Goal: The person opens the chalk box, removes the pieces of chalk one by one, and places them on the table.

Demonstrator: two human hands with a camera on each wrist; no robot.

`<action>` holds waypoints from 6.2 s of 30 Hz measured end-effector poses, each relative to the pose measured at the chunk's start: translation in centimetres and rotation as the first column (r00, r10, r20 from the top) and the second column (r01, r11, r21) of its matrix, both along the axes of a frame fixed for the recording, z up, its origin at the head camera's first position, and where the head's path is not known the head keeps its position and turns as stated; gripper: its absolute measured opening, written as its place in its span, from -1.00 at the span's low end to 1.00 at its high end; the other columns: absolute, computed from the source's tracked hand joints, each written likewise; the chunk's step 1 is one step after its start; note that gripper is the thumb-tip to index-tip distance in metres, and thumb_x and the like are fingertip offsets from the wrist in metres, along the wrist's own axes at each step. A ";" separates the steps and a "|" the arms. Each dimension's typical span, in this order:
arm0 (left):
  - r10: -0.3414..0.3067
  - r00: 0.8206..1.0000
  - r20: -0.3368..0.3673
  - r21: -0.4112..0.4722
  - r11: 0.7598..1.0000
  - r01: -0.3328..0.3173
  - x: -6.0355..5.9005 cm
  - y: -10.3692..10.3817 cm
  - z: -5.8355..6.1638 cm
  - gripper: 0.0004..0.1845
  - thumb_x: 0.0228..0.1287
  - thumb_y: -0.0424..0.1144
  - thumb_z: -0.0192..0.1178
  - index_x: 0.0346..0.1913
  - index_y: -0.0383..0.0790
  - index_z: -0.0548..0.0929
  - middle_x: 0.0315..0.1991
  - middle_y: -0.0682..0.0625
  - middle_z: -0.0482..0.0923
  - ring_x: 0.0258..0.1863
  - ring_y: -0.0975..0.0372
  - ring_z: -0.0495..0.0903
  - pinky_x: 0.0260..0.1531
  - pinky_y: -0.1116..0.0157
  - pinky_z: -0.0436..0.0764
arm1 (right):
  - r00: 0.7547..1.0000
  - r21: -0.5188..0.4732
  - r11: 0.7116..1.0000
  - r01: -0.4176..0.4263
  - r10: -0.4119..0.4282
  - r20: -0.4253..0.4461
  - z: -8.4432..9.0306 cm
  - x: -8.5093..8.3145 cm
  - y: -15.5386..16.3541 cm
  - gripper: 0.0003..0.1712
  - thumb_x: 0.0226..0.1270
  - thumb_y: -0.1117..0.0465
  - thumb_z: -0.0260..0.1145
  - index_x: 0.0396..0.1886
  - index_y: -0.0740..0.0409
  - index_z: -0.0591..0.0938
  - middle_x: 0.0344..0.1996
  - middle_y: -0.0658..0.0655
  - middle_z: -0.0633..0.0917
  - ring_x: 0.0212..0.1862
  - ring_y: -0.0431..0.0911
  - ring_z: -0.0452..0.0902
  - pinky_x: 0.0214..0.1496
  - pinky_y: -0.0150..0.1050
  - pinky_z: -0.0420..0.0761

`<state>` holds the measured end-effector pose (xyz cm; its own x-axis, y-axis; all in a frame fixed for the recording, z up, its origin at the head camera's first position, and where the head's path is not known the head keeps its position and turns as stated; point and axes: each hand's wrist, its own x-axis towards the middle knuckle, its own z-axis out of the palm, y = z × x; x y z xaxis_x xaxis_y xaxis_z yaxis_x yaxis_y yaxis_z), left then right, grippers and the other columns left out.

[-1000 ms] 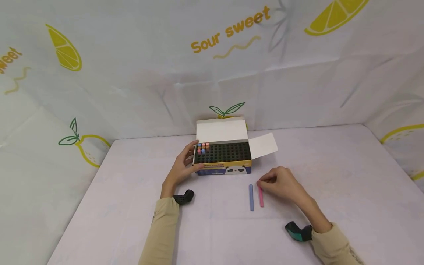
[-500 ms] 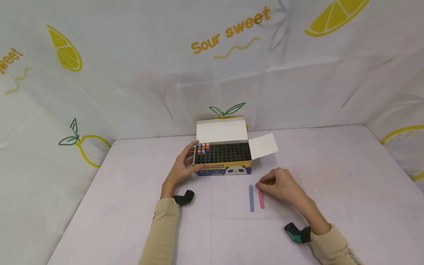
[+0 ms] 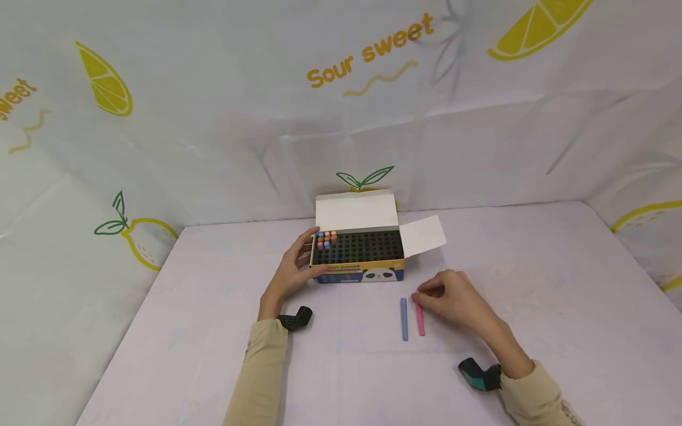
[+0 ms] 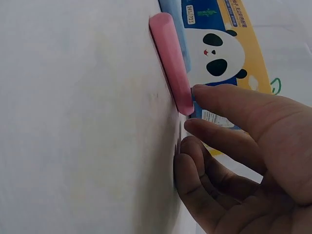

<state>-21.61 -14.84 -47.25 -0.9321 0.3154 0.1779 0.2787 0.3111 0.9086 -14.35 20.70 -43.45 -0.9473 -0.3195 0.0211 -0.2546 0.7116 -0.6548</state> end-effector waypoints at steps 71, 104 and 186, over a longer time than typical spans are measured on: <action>-0.010 1.000 -0.002 0.027 1.000 0.010 -0.2 0.0 -0.1 -0.05 0.11 0.15 0.49 0.55 0.33 0.25 0.33 -0.09 0.48 0.36 0.05 0.47 0.43 -0.01 0.50 | 0.961 -0.258 0.962 -0.091 0.017 -0.276 2.3 -8.7 -14.0 -0.80 0.23 0.32 0.52 -0.20 0.37 0.82 -0.33 0.28 0.72 -0.37 0.01 0.69 -0.35 -0.36 0.70; -0.015 1.000 -0.010 0.016 1.000 0.015 -0.2 -0.1 0.0 -0.03 0.10 0.27 0.46 0.56 0.30 0.24 0.33 -0.13 0.47 0.36 0.03 0.48 0.42 0.01 0.52 | 0.936 -0.309 0.948 -0.075 -0.040 -0.351 2.6 -8.6 -14.4 -0.84 0.28 0.30 0.48 -0.24 0.33 0.83 -0.36 0.24 0.72 -0.40 0.00 0.68 -0.35 -0.37 0.68; 0.005 1.000 0.004 -0.002 1.000 -0.005 0.3 -0.1 0.0 -0.05 0.12 0.19 0.48 0.55 0.35 0.23 0.34 -0.09 0.49 0.38 0.03 0.47 0.43 -0.05 0.49 | 0.946 -0.286 0.910 -0.300 0.322 0.034 4.9 -1.3 1.4 -0.89 0.26 0.32 0.49 -0.23 0.13 0.85 -0.37 -0.12 0.77 -0.32 -0.23 0.61 -0.21 -0.41 0.69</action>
<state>-21.36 -14.97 -47.27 -0.9346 0.3108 0.1733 0.2732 0.3145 0.9091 -15.61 22.08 -38.52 -0.8032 -0.5904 0.0796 -0.3735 0.3949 -0.8393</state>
